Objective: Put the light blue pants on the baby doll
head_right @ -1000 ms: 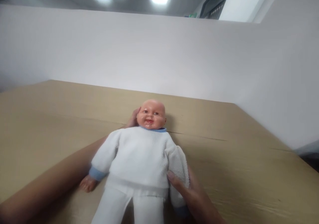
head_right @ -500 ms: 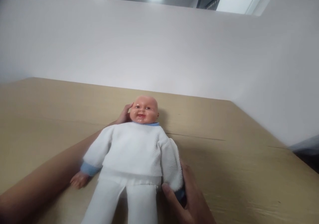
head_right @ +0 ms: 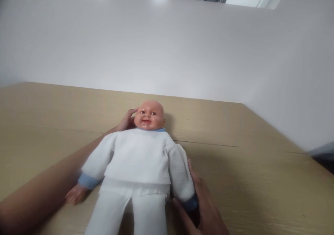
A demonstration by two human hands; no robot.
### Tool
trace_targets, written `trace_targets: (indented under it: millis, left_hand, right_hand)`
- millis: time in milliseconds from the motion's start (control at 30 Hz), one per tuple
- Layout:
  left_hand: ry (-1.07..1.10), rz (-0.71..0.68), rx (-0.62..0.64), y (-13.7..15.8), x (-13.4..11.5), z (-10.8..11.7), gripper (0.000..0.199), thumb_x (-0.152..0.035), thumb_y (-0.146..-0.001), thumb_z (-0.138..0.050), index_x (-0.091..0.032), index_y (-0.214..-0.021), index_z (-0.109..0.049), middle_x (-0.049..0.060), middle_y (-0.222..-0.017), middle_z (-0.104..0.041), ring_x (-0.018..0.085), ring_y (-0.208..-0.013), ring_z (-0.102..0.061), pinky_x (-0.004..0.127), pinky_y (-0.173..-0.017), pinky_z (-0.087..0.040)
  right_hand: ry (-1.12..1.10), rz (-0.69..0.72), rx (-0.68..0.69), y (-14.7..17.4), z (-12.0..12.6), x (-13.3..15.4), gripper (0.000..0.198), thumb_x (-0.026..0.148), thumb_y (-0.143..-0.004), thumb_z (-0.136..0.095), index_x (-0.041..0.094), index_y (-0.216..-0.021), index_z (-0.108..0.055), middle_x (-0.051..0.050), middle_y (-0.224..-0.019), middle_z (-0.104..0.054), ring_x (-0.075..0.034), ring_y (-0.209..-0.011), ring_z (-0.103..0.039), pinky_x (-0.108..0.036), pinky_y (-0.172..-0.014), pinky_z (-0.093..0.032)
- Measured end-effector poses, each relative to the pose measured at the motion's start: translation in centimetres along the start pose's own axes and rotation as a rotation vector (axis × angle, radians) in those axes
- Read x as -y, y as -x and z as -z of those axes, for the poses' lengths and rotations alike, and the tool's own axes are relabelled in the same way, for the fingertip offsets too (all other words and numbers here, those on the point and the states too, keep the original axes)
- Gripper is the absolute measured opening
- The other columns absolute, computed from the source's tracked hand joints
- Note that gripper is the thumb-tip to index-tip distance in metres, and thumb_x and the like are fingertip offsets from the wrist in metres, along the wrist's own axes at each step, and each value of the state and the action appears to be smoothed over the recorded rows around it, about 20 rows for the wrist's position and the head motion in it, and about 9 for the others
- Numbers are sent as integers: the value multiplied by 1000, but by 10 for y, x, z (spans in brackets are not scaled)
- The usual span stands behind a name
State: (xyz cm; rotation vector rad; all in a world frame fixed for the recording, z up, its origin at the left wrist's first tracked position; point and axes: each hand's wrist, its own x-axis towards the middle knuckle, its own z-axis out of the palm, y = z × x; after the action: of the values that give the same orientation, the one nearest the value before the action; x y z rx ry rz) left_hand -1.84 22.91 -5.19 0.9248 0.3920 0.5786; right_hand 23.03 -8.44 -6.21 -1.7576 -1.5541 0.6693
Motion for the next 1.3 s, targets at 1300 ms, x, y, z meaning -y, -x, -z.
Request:
trace_targets:
  millis: [1300]
  left_hand:
    - [2,-29,-21,14,-5,-23,70,-62,-108,-49,-10,-156,-57,16,-146,-70,34,-143,-62,48,-135,-30]
  right_hand:
    - [177,48,3,7,5,6,80,57,-105,-55,36,-175,-21,-4,-174,-39,-32,-156,-45,-50,-123,-43]
